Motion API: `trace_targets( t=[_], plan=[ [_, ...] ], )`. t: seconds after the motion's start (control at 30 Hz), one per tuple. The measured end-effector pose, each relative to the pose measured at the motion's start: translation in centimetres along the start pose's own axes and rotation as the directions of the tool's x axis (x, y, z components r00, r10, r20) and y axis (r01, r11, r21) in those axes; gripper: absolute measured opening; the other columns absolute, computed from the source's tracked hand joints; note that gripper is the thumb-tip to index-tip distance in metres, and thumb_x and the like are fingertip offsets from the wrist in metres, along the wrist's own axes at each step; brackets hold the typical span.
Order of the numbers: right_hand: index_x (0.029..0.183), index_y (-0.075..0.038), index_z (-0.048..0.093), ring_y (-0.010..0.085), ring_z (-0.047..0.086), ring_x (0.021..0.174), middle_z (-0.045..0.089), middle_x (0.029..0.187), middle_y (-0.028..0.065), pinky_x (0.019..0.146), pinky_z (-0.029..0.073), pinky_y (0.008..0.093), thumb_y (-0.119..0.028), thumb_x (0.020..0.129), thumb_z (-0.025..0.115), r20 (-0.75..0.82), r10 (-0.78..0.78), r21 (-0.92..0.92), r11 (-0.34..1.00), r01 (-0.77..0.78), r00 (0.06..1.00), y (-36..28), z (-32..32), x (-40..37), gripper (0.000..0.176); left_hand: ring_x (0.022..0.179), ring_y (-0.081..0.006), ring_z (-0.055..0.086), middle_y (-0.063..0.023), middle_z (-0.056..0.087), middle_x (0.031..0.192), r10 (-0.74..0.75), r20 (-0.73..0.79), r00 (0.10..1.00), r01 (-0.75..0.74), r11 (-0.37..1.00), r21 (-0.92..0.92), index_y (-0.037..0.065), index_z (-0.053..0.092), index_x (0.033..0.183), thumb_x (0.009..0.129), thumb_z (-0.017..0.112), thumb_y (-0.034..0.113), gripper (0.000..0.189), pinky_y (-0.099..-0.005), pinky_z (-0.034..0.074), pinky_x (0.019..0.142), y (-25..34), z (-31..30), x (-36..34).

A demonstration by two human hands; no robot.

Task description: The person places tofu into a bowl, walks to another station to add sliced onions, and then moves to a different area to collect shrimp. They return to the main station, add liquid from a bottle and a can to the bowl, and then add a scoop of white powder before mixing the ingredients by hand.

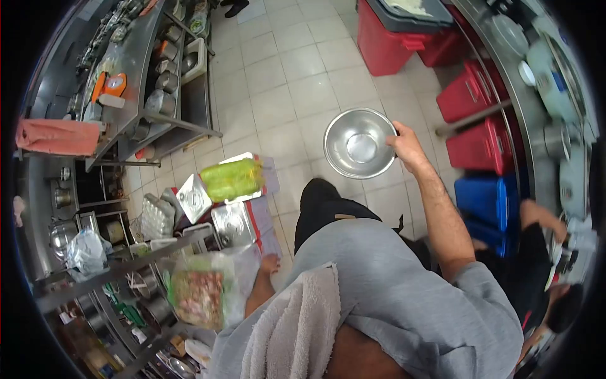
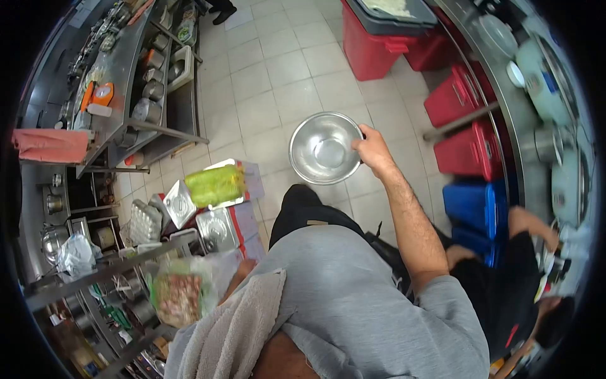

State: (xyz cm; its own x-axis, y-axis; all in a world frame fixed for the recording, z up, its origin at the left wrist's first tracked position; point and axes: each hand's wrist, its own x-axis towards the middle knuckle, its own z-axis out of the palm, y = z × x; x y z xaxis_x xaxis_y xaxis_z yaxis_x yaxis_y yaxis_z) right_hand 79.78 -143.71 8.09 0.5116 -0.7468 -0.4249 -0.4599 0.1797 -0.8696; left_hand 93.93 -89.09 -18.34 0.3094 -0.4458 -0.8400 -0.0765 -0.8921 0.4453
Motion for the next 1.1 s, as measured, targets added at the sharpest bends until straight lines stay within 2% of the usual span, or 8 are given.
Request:
trace_targets(
  t=[0.17, 0.27, 0.33, 0.37, 0.63, 0.83, 0.87, 1.1],
  plan=[
    [0.097, 0.003, 0.053, 0.0176, 0.055, 0.063, 0.056, 0.078, 0.0106, 0.049, 0.045, 0.0304, -0.001, 0.071, 0.049, 0.110, -0.010, 0.080, 0.997, 0.001, 0.994, -7.4, 2.4, 16.8, 0.027, 0.063, -0.0218, 0.056, -0.0050, 0.057, 0.082, -0.711, -0.038, 0.702, 0.562, 0.587, -0.583, 0.010, 0.055, 0.093, 0.079, 0.049, 0.018, 0.018, -0.0376, 0.044, 0.049, 3.8, -4.7, 8.2],
    [0.097, 0.004, 0.053, 0.0178, 0.056, 0.064, 0.056, 0.077, 0.0111, 0.049, 0.047, 0.0306, 0.000, 0.071, 0.049, 0.108, 0.006, -0.006, 1.000, -0.005, 0.994, -13.2, 3.0, 24.7, 0.027, 0.060, -0.0242, 0.057, -0.0116, 0.057, 0.074, 0.648, -0.156, 0.745, -0.352, 0.581, 0.733, 0.003, 0.057, 0.080, 0.077, 0.049, 0.016, 0.016, -0.0385, 0.046, 0.052, 8.8, -14.1, 23.4],
    [0.088, -0.002, 0.054, 0.0113, 0.048, 0.060, 0.052, 0.072, 0.0040, 0.049, 0.038, 0.0259, -0.003, 0.068, 0.051, 0.084, 0.022, 0.013, 1.000, -0.023, 0.996, -16.8, 3.0, 29.8, 0.021, 0.063, -0.0269, 0.058, -0.0135, 0.059, 0.070, -0.166, -0.239, 0.957, 0.144, 0.984, -0.105, 0.003, 0.058, 0.075, 0.076, 0.051, 0.026, 0.024, -0.0374, 0.046, 0.057, 27.3, -24.7, 26.0],
    [0.088, -0.002, 0.055, 0.0111, 0.048, 0.061, 0.052, 0.072, 0.0035, 0.049, 0.038, 0.0252, -0.003, 0.067, 0.051, 0.083, 0.015, 0.008, 1.000, -0.015, 0.996, -18.5, 2.8, 32.4, 0.021, 0.064, -0.0242, 0.058, -0.0131, 0.060, 0.067, 0.571, -0.097, 0.815, -0.421, 0.700, 0.577, 0.003, 0.058, 0.074, 0.076, 0.051, 0.027, 0.025, -0.0354, 0.045, 0.057, 30.8, -29.6, 30.4],
    [0.096, 0.003, 0.056, 0.0152, 0.054, 0.068, 0.059, 0.079, 0.0103, 0.057, 0.044, 0.0293, -0.001, 0.068, 0.050, 0.120, -0.096, -0.031, 0.995, 0.100, 0.988, -27.0, 3.0, 58.6, 0.029, 0.075, -0.0127, 0.057, -0.0058, 0.061, 0.084, 0.467, -0.560, 0.684, -0.654, 0.733, -0.187, 0.000, 0.057, 0.099, 0.084, 0.050, 0.014, 0.021, -0.0256, 0.044, 0.062, 73.1, -51.6, 42.0],
    [0.099, 0.001, 0.056, 0.0161, 0.054, 0.065, 0.057, 0.075, 0.0098, 0.051, 0.044, 0.0294, -0.003, 0.068, 0.051, 0.193, -0.103, -0.114, 0.985, 0.126, 0.976, -38.5, 4.6, 76.3, 0.031, 0.081, -0.0302, 0.060, -0.0162, 0.062, 0.086, 0.028, -0.369, 0.929, -0.029, 1.000, 0.003, 0.004, 0.061, 0.085, 0.080, 0.047, 0.021, 0.023, -0.0410, 0.047, 0.071, 59.3, -50.4, 54.3],
    [0.100, 0.000, 0.056, 0.0161, 0.054, 0.064, 0.057, 0.075, 0.0093, 0.051, 0.044, 0.0293, -0.004, 0.069, 0.051, 0.223, -0.091, -0.133, 0.983, 0.123, 0.970, -40.7, 4.7, 79.6, 0.031, 0.076, -0.0290, 0.061, -0.0148, 0.063, 0.079, 0.453, -0.208, 0.867, -0.218, 0.719, 0.660, 0.006, 0.063, 0.076, 0.077, 0.048, 0.020, 0.021, -0.0411, 0.048, 0.067, 54.6, -49.5, 54.5],
    [0.099, 0.001, 0.055, 0.0149, 0.052, 0.064, 0.056, 0.074, 0.0084, 0.050, 0.043, 0.0290, -0.004, 0.070, 0.051, 0.211, -0.137, -0.040, 0.988, 0.148, 0.968, -50.8, 5.8, 102.5, 0.030, 0.071, -0.0223, 0.061, -0.0082, 0.064, 0.077, 0.594, 0.119, 0.795, -0.481, 0.500, 0.720, 0.009, 0.065, 0.077, 0.074, 0.053, 0.022, 0.018, -0.0392, 0.048, 0.063, 56.3, -61.7, 62.2]
  ],
)
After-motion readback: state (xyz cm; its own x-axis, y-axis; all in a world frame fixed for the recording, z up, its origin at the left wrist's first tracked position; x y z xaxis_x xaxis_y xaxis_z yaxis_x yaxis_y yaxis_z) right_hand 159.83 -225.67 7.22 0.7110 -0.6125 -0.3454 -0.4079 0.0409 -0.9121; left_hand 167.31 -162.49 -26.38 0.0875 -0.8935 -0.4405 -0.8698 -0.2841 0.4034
